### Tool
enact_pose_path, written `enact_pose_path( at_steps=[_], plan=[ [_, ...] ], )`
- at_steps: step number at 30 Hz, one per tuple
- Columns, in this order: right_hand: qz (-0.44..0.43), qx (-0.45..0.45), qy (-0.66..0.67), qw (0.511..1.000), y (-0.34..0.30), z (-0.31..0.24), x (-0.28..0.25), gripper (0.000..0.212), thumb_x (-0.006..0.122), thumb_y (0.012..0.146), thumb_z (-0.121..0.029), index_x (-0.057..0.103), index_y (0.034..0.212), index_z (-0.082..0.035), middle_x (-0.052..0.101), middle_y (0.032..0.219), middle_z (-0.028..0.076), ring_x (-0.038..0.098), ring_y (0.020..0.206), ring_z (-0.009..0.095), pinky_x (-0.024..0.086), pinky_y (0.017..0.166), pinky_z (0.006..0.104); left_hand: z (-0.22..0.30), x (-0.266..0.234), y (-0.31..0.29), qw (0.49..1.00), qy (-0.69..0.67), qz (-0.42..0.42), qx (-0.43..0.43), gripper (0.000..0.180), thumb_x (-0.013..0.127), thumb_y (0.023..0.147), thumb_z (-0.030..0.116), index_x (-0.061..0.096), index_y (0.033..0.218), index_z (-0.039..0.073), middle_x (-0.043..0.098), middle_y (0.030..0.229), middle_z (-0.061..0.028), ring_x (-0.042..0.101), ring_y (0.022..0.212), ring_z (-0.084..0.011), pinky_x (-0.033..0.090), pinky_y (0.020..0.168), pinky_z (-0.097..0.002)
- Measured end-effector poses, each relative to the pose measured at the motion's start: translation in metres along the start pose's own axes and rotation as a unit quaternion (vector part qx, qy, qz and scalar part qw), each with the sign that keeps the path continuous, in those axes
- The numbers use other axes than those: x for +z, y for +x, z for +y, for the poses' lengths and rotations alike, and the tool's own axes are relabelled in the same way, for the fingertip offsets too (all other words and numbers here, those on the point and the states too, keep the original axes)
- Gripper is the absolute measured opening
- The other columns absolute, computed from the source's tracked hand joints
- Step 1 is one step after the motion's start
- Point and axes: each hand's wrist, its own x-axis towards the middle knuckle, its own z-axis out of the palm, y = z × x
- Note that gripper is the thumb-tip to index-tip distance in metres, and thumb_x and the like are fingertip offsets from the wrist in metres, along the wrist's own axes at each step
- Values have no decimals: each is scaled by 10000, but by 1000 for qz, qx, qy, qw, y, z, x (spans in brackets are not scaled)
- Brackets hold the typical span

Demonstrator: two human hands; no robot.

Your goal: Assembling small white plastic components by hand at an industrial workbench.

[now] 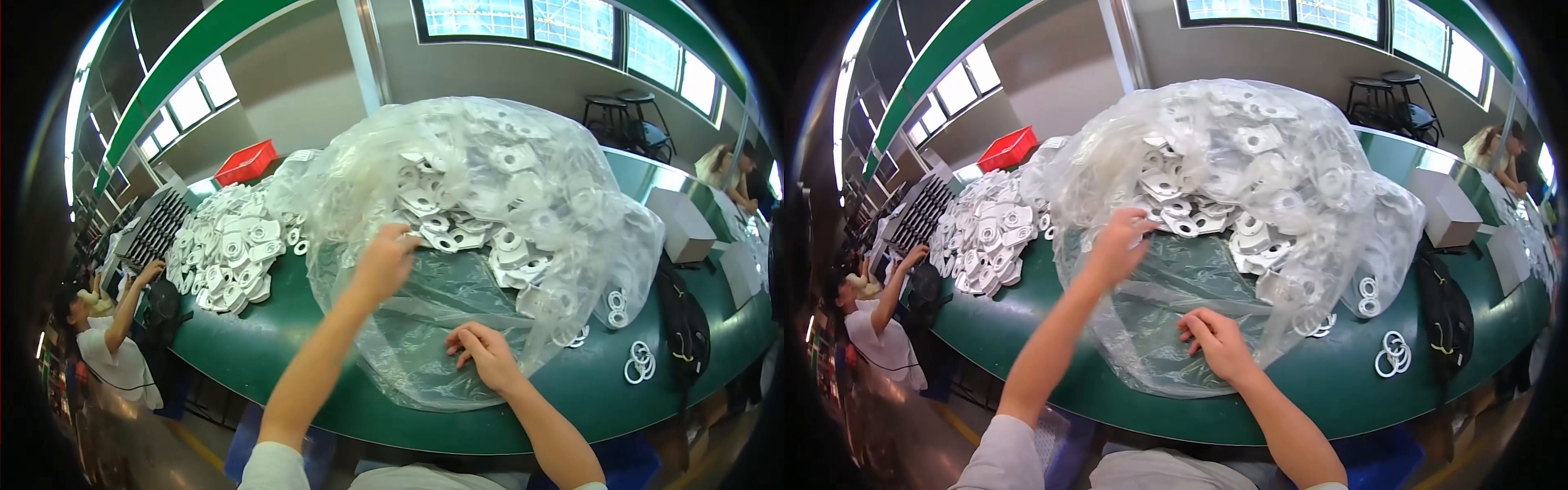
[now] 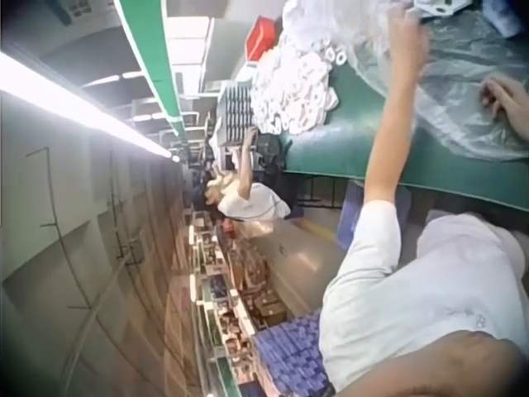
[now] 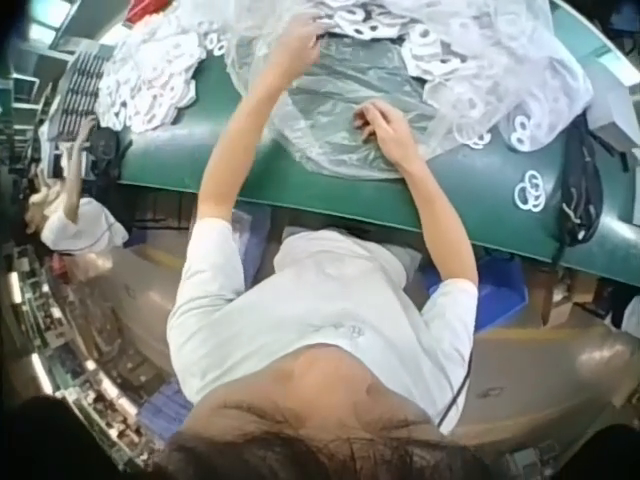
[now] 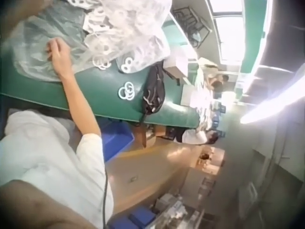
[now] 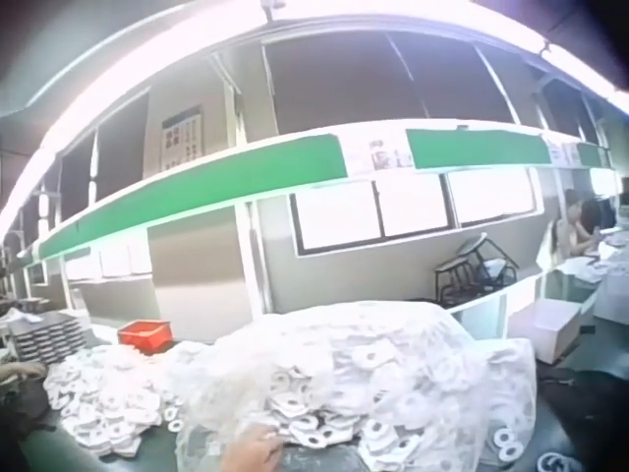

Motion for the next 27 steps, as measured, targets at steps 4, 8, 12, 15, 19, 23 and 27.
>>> enact_pose_path(
  at_steps=[4,8,12,15,19,23,27],
  plan=[
    [15,-18,27,999,0,2,3,187,514,925,-105,540,1068,13,594,975,106,574,812,138,492,616,246,6,46,11,990,110,40,78,175,667,691,19,666,864,45,636,964,-125,580,986,-293,397,944,-405],
    [167,-137,-18,976,7,-2,15,403,562,870,-50,424,1245,2,552,1136,135,557,994,193,494,756,295,54,18,14,995,-24,99,16,103,682,735,58,647,831,43,635,766,-74,622,743,-260,483,640,-370],
    [321,-270,-95,903,10,-6,14,453,588,839,-65,425,1255,9,562,1169,183,549,1087,278,465,873,346,137,7,5,984,-167,-26,-53,107,686,747,46,646,843,21,633,777,-101,617,650,-233,480,544,-308],
    [168,-220,17,961,16,16,-7,504,572,854,-80,361,1306,-2,521,1229,173,523,1117,266,438,909,349,173,9,20,985,-153,-68,-28,112,674,741,3,649,851,9,627,773,-106,619,633,-210,481,537,-285],
    [161,-155,115,968,26,74,-6,279,503,908,-95,472,1166,4,615,1061,101,610,921,151,502,775,293,230,51,58,950,-285,-92,89,114,650,758,5,649,872,9,600,726,-104,618,660,-242,494,593,-336],
    [152,-3,-19,988,18,14,-1,302,565,887,-83,438,1158,-41,635,1017,95,658,808,168,542,618,281,248,160,70,951,-173,-210,149,144,635,757,39,671,897,37,602,919,-110,592,909,-279,489,743,-399],
    [144,-1,117,983,17,10,-2,339,580,869,-65,421,1165,-17,627,1010,137,654,832,188,545,622,285,248,191,75,972,-90,-193,103,131,655,744,60,667,873,42,571,1015,-82,538,1017,-269,491,761,-392]
  ],
)
